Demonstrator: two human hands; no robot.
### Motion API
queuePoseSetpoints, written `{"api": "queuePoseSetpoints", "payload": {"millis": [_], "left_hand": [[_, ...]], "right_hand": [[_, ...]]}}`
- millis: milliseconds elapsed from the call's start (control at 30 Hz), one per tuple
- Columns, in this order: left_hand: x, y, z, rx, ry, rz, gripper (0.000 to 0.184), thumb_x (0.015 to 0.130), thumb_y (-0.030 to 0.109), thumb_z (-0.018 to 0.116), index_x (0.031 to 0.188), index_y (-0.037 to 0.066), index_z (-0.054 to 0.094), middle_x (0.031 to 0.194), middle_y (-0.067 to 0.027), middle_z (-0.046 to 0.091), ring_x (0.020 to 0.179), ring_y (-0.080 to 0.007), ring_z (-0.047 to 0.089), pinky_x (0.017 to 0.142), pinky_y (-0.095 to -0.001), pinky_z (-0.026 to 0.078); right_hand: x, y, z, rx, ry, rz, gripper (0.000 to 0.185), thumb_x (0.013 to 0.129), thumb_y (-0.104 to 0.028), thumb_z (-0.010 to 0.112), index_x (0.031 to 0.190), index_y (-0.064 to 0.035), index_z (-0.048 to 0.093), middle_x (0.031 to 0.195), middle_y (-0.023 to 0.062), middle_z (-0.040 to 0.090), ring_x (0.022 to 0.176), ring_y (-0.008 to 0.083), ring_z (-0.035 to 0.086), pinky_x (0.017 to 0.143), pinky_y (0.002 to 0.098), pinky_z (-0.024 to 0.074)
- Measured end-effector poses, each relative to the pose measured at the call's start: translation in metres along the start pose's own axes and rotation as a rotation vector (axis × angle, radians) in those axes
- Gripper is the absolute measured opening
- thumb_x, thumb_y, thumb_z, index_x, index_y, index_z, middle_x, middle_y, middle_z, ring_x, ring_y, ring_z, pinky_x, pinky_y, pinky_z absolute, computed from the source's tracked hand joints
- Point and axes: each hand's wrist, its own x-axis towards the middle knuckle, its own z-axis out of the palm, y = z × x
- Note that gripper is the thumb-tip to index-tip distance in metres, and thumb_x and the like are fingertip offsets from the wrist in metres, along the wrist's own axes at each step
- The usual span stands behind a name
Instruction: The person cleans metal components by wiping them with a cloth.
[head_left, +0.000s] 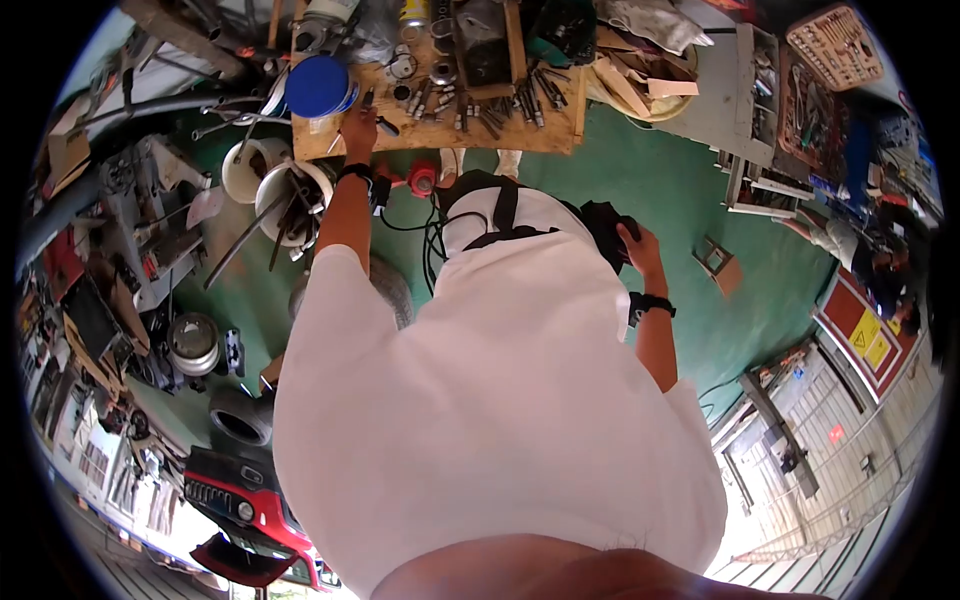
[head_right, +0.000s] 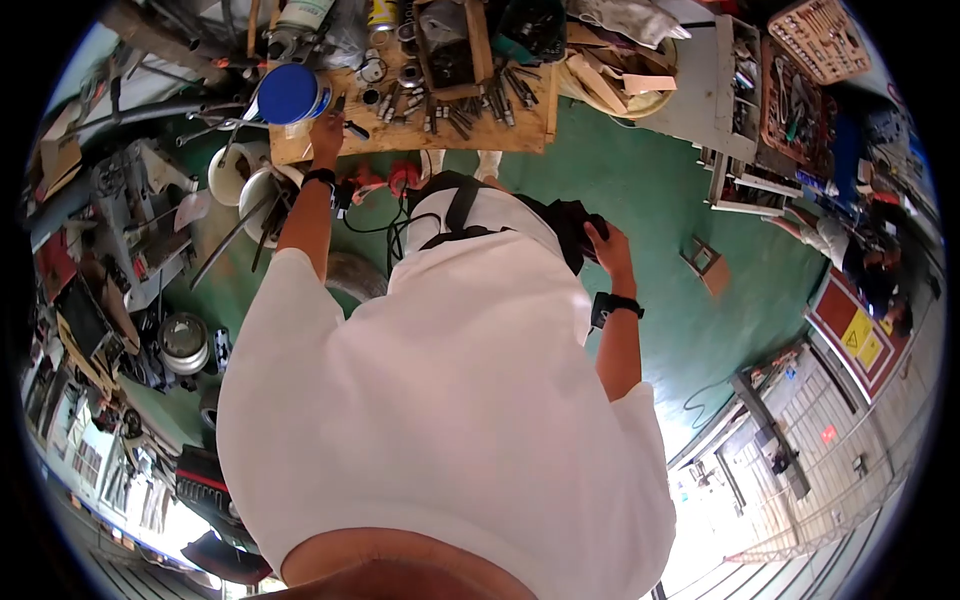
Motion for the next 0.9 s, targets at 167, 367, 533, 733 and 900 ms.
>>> {"api": "queuePoseSetpoints", "payload": {"millis": [167,367,533,733,900], "left_hand": [[0.034,-0.018,0.030,0.294,0.112,-0.006,0.027,0.083,0.032,0.064,0.083,0.004,0.068,0.082,-0.0214,0.068,0.079,-0.0406,0.066,0.071,-0.0481,0.051],[0.098,-0.121,0.094,0.741,0.086,0.416,0.027,0.085,0.035,0.062,0.089,0.010,0.071,0.080,-0.0112,0.068,0.067,-0.0332,0.065,0.055,-0.0452,0.050],[0.086,-0.045,0.088,-0.095,-0.271,-0.708,0.024,0.087,0.021,0.062,0.096,0.000,0.065,0.084,-0.0165,0.065,0.073,-0.0324,0.062,0.065,-0.0433,0.050],[0.102,-0.032,0.061,0.824,-0.563,0.051,0.009,0.083,0.015,0.068,0.089,0.009,0.069,0.088,-0.0118,0.069,0.079,-0.0268,0.067,0.063,-0.0375,0.052],[0.105,-0.027,0.062,1.188,-0.557,0.258,0.006,0.079,0.010,0.073,0.082,0.015,0.072,0.090,-0.0087,0.072,0.083,-0.0235,0.071,0.063,-0.0337,0.055]], "right_hand": [[-0.047,0.001,-0.002,0.102,0.285,0.090,0.053,0.088,-0.050,0.063,0.108,-0.0010,0.068,0.098,0.0217,0.069,0.095,0.0352,0.067,0.082,0.0401,0.0508],[-0.112,0.048,0.040,0.232,0.520,0.364,0.054,0.084,-0.049,0.070,0.102,0.0023,0.069,0.087,0.0188,0.071,0.085,0.0221,0.067,0.077,0.0374,0.0509],[-0.154,0.063,0.084,0.351,0.551,0.463,0.044,0.087,-0.042,0.069,0.100,0.0004,0.071,0.083,0.0113,0.071,0.079,0.0126,0.060,0.074,0.0334,0.0504],[-0.156,0.077,0.116,0.429,0.562,0.615,0.050,0.086,-0.047,0.069,0.103,-0.0002,0.070,0.089,0.0130,0.072,0.082,0.0177,0.065,0.075,0.0349,0.0513],[-0.129,0.080,0.090,0.416,0.696,0.598,0.057,0.086,-0.054,0.063,0.116,-0.0052,0.066,0.105,0.0211,0.069,0.100,0.0339,0.066,0.085,0.0421,0.0503]]}}
